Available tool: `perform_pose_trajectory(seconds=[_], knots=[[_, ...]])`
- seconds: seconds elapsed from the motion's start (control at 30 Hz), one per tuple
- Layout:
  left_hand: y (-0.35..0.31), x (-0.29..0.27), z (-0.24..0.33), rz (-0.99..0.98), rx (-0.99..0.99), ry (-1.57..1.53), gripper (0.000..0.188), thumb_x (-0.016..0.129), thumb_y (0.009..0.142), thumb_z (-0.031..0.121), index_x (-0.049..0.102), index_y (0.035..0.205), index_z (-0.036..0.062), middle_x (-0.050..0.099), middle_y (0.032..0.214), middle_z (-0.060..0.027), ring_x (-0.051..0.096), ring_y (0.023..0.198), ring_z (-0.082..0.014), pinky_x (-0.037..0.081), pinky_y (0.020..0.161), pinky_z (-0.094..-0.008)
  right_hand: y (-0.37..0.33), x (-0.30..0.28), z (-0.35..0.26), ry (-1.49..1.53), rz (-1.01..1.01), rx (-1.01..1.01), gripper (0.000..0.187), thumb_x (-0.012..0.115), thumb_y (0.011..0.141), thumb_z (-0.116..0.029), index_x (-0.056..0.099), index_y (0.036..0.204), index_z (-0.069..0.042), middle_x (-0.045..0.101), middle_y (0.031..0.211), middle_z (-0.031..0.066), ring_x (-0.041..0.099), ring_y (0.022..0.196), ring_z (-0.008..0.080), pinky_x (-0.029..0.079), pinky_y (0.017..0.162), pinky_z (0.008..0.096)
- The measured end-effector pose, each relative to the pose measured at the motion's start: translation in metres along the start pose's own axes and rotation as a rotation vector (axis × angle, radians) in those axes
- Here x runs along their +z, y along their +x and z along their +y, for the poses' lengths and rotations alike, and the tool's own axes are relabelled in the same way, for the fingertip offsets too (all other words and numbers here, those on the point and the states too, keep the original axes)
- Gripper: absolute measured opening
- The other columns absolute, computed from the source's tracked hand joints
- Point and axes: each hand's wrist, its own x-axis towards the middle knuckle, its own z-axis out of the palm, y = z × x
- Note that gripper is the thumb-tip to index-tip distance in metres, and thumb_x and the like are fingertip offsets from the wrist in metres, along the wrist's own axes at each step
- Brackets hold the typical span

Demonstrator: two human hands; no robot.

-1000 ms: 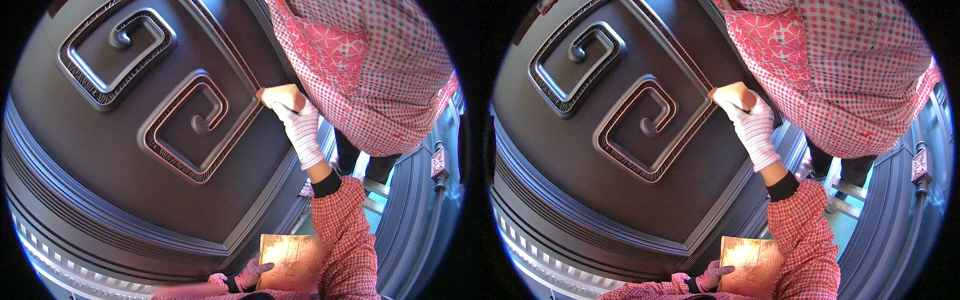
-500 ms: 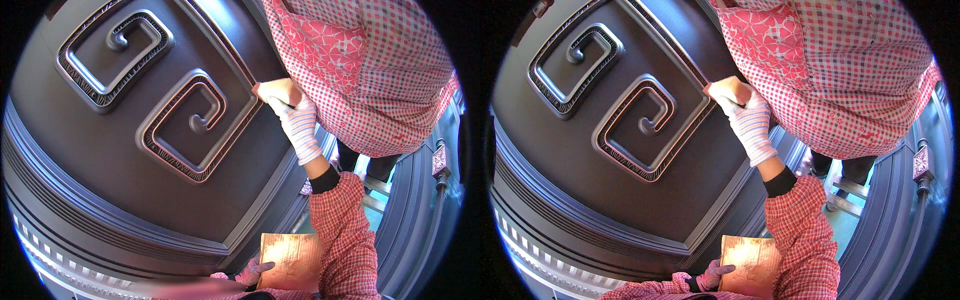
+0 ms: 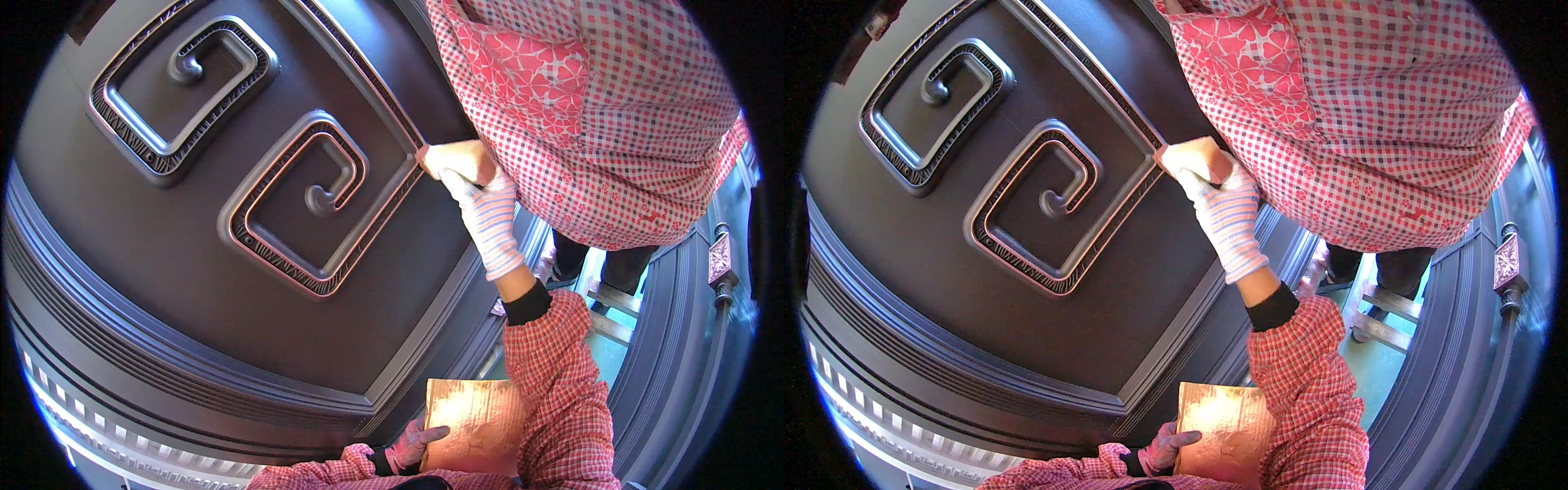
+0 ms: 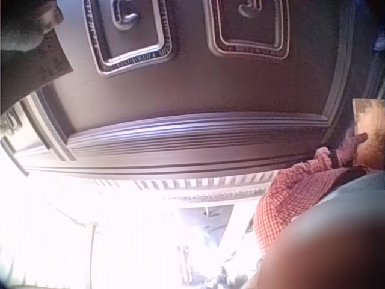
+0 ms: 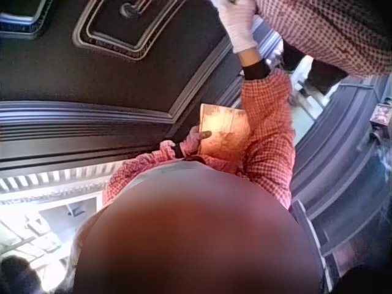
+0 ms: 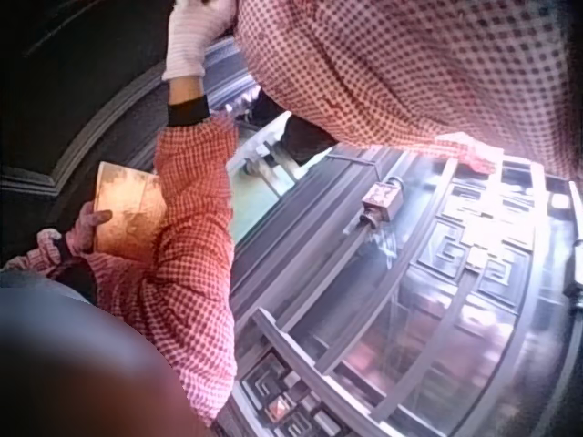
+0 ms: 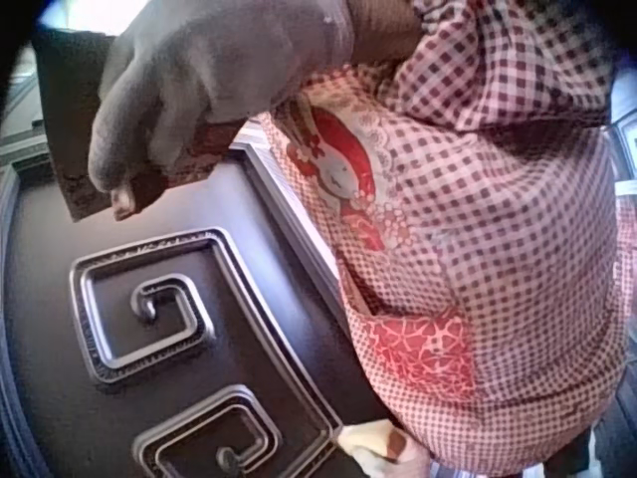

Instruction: The person uses a sponge to apply a reddish-brown finish to the recessed decorative patterns on a large dark wooden panel. They repeatedly dip the sponge into a small container to reload the finish and continue working on the panel's details.

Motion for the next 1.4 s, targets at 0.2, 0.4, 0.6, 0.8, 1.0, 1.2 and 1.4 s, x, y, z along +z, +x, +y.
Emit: perform_pose_trajectory(seconds=[0.2,0.4,0.6,0.8,1.0,1.2,1.4], knots=[[-0.001,0.004,0.001,0.029,-0.03,-0.07,0.048,0.063,0.083,0.012,0.046,0.125,-0.0009,0.056,0.119,-0.0127,0.057,0.105,-0.0246,0.045,0.093,-0.0379,-0.046,-0.022,-0.012,-0.063,0.109,0.077,0.033,0.075,0.072,-0.008,0.06,0.101,-0.002,0.067,0.093,0.0045,0.064,0.083,0.013,0.049,0.075,0.0249],[0.001,0.0,-0.002,0.029,-0.003,-0.069,0.046,0.062,0.083,0.009,0.046,0.125,-0.001,0.057,0.118,-0.013,0.058,0.104,-0.0258,0.046,0.093,-0.039,-0.09,-0.057,-0.041,-0.146,-0.029,0.171,0.035,0.076,0.072,-0.015,0.061,0.1,-0.002,0.066,0.095,0.0057,0.063,0.086,0.0139,0.049,0.08,0.0265],[-0.002,0.006,-0.002,0.076,-0.027,-0.065,0.046,0.06,0.084,0.007,0.045,0.126,-0.0014,0.057,0.118,-0.0132,0.058,0.105,-0.0261,0.045,0.093,-0.0401,-0.11,-0.095,-0.064,-0.148,-0.13,0.377,0.041,0.08,0.067,-0.018,0.062,0.101,-0.003,0.066,0.093,0.0057,0.063,0.088,0.0147,0.049,0.08,0.0281],[-0.01,0.027,0.024,0.098,-0.075,0.005,0.047,0.058,0.083,0.009,0.044,0.125,-0.0056,0.057,0.117,-0.0169,0.059,0.103,-0.0281,0.047,0.092,-0.0398,-0.125,-0.11,-0.087,-0.208,-0.14,0.401,0.041,0.081,0.066,-0.021,0.064,0.1,-0.005,0.066,0.092,0.0054,0.062,0.084,0.0154,0.049,0.078,0.0278],[0.004,0.004,0.021,0.094,-0.249,0.259,0.047,0.062,0.083,0.015,0.047,0.123,-0.0048,0.061,0.111,-0.0153,0.062,0.097,-0.0246,0.05,0.087,-0.037,-0.145,-0.119,-0.124,-0.196,-0.003,0.494,0.035,0.079,0.068,-0.015,0.064,0.098,-0.004,0.066,0.091,0.005,0.062,0.083,0.0145,0.049,0.075,0.0272],[-0.003,0.016,0.026,0.126,-0.29,0.244,0.041,0.068,0.079,0.018,0.054,0.112,-0.0032,0.064,0.098,-0.0146,0.065,0.085,-0.0271,0.052,0.08,-0.0382,-0.16,-0.113,-0.18,-0.257,0.103,0.532,0.034,0.078,0.067,-0.014,0.065,0.096,-0.002,0.067,0.091,0.0069,0.062,0.083,0.0149,0.049,0.075,0.0277],[-0.044,0.03,0.032,0.105,-0.269,0.189,0.044,0.067,0.078,0.017,0.054,0.114,-0.0049,0.063,0.101,-0.0156,0.065,0.085,-0.0261,0.053,0.078,-0.0388,-0.168,-0.089,-0.241,-0.309,0.151,0.666,0.035,0.077,0.066,-0.017,0.066,0.096,-0.003,0.067,0.091,0.0066,0.063,0.082,0.0142,0.05,0.074,0.0269]])
